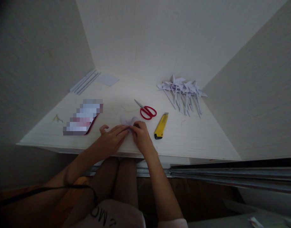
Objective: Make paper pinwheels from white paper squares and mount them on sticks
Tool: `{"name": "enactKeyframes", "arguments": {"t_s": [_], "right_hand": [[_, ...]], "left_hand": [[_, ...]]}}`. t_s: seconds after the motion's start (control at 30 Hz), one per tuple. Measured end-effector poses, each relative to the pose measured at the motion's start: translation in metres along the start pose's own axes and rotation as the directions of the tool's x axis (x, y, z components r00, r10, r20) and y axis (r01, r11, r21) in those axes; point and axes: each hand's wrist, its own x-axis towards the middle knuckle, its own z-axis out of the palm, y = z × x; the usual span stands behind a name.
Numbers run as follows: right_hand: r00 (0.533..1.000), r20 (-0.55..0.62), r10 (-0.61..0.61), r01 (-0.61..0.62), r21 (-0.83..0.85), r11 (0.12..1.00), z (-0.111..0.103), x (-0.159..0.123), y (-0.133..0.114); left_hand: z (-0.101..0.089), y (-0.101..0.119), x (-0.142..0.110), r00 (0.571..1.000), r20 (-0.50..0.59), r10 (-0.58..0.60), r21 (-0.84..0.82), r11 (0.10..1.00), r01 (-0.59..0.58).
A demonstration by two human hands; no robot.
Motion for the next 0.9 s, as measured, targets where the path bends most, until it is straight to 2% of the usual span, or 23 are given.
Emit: {"name": "enactKeyframes", "arguments": {"t_s": [0.2,0.27,0.37,0.47,0.57,0.7,0.9], "right_hand": [[1.0,-0.003,0.01,-0.01,0.023,1.0,-0.001,0.0,-0.001],[0.999,-0.043,0.034,-0.032,0.026,0.999,-0.004,0.003,-0.001],[0.995,-0.099,0.026,-0.033,-0.071,0.997,-0.008,0.015,-0.001],[0.999,0.011,-0.047,0.048,-0.234,0.971,-0.012,0.033,0.001],[0.99,0.112,-0.081,0.112,-0.304,0.946,-0.012,0.047,0.006],[0.985,0.129,-0.116,0.15,-0.292,0.945,-0.012,0.053,0.016],[0.97,0.158,-0.185,0.211,-0.173,0.962,-0.01,0.053,0.023]], "left_hand": [[0.0,0.0,0.002,1.0,0.005,0.017,0.038,0.999,-0.017],[0.001,0.0,0.002,0.999,-0.017,0.033,0.049,0.998,-0.033],[0.002,0.0,0.002,0.998,-0.048,0.034,0.062,0.998,-0.031],[0.001,0.001,0.001,0.999,-0.041,0.032,0.074,0.997,-0.029],[0.0,0.001,0.001,1.0,-0.022,0.022,0.072,0.997,-0.02],[0.001,0.001,0.0,1.0,-0.008,0.013,0.057,0.998,-0.012],[0.001,0.001,0.0,1.0,-0.008,-0.003,0.048,0.999,0.004]]}}
